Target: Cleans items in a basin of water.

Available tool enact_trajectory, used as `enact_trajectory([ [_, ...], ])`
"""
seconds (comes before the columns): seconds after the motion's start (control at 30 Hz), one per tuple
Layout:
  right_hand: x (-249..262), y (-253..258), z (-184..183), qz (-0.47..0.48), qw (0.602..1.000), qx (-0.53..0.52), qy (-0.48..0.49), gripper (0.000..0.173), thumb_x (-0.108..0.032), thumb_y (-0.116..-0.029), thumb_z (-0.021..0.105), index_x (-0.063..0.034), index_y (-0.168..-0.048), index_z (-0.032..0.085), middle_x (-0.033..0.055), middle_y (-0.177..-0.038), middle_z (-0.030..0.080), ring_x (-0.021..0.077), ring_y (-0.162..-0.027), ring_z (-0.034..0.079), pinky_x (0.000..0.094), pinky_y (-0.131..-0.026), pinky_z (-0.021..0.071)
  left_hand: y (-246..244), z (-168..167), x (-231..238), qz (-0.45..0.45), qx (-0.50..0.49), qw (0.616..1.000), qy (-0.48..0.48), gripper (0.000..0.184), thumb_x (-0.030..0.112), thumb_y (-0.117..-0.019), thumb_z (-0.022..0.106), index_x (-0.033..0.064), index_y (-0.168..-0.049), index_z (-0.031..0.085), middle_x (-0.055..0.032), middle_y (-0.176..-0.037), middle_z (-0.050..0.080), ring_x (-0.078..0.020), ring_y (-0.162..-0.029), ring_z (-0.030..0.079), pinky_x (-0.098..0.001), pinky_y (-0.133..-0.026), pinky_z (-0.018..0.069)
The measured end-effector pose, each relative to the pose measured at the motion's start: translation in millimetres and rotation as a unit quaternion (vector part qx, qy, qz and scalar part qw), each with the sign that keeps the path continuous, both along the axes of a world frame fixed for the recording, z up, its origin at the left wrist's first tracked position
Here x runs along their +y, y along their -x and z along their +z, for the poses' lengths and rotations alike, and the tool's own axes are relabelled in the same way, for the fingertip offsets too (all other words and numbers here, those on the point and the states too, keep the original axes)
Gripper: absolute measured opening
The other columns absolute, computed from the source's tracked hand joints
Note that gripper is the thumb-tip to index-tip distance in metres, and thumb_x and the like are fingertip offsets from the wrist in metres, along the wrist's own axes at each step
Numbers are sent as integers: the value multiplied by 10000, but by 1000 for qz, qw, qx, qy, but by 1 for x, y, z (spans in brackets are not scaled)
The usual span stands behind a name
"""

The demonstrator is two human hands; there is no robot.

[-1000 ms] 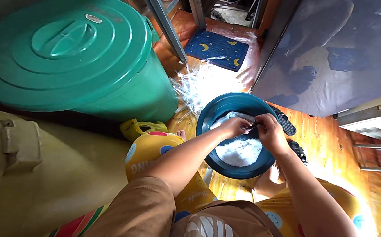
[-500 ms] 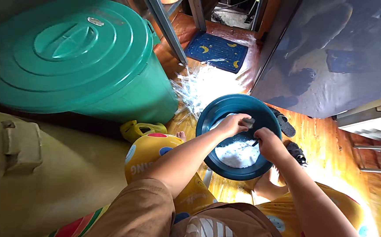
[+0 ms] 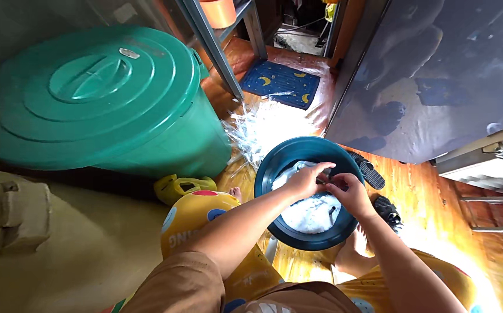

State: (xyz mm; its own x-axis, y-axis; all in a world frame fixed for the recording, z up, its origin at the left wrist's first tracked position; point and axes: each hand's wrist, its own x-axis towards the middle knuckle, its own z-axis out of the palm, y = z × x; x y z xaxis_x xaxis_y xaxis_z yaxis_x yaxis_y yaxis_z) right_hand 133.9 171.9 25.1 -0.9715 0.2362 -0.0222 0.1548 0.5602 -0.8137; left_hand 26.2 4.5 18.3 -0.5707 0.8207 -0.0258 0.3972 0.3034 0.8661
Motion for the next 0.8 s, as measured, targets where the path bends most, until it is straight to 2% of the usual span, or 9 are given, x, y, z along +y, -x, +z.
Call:
enact_trajectory([
  [0.03, -2, 1, 1, -2, 1000, 13, -3, 280, -274, -929, 726, -10, -1021, 732, 110, -1002, 683, 128, -883, 646, 275, -817, 545, -1, -2, 0, -8, 6, 1000, -6, 649, 244, -943, 765, 132, -1517, 485, -102, -1100, 758, -202, -1018, 733, -447, -981, 564],
  [0.1, -6, 0, 3, 3, 999, 29, -29, 222, -230, -952, 691, -14, -964, 742, 105, -984, 685, 131, -869, 648, 278, -818, 547, -2, -3, 0, -16, -4, 1000, 3, 634, 279, -949, 758, 134, -1509, 499, -113, -1140, 748, -207, -1058, 724, -444, -1011, 552],
  [0.23, -9, -1, 6, 22, 996, 45, -78, 216, -201, -973, 653, -10, -992, 751, 136, -1026, 702, 217, -979, 672, 363, -918, 546, -2, 0, -2, -20, -24, 998, 55, 483, 367, -988, 693, 103, -1387, 629, -97, -1278, 704, -196, -1212, 658, -433, -1102, 484],
  [0.33, -10, -2, 3, 26, 995, 46, -88, 230, -193, -982, 627, 4, -1014, 742, 154, -1029, 695, 243, -981, 667, 382, -923, 542, -4, -3, -2, -60, 10, 996, 64, 394, 329, -1049, 597, 34, -1293, 689, -141, -1348, 667, -225, -1320, 591, -417, -1168, 414],
  [0.4, -12, -3, 4, 20, 994, 61, -92, 220, -175, -983, 619, 9, -1005, 737, 160, -1028, 696, 253, -987, 669, 389, -923, 545, -3, -8, -2, -85, 27, 994, 62, 341, 282, -1068, 562, 28, -1229, 721, -151, -1323, 680, -238, -1334, 585, -409, -1179, 405],
  [0.5, -11, -3, 8, 11, 992, 80, -94, 218, -187, -987, 618, -3, -983, 734, 147, -1020, 695, 244, -982, 670, 381, -903, 553, -1, -13, -3, -93, 34, 993, 59, 330, 290, -1070, 556, 43, -1191, 738, -142, -1266, 703, -234, -1283, 618, -420, -1145, 436],
  [0.63, -8, -3, 3, 16, 993, 80, -87, 224, -191, -986, 618, 4, -994, 728, 153, -1004, 687, 257, -975, 666, 402, -902, 550, -4, -5, 2, -81, 9, 996, 35, 368, 289, -1057, 575, 8, -1258, 700, -156, -1364, 656, -234, -1358, 561, -410, -1188, 391],
  [0.7, -9, -3, 2, 13, 994, 82, -75, 215, -174, -987, 610, 9, -993, 722, 153, -1004, 681, 255, -986, 660, 404, -910, 544, -5, -6, 3, -86, 27, 996, 19, 344, 255, -1070, 550, -8, -1218, 715, -166, -1332, 673, -238, -1339, 579, -393, -1180, 399],
  [0.8, -10, -3, 10, -3, 994, 93, -61, 203, -167, -993, 607, 3, -967, 714, 140, -1028, 679, 237, -984, 658, 388, -890, 550, -4, -11, 1, -95, 44, 994, 22, 355, 279, -1085, 521, 5, -1171, 730, -161, -1257, 702, -242, -1280, 615, -407, -1140, 431],
])
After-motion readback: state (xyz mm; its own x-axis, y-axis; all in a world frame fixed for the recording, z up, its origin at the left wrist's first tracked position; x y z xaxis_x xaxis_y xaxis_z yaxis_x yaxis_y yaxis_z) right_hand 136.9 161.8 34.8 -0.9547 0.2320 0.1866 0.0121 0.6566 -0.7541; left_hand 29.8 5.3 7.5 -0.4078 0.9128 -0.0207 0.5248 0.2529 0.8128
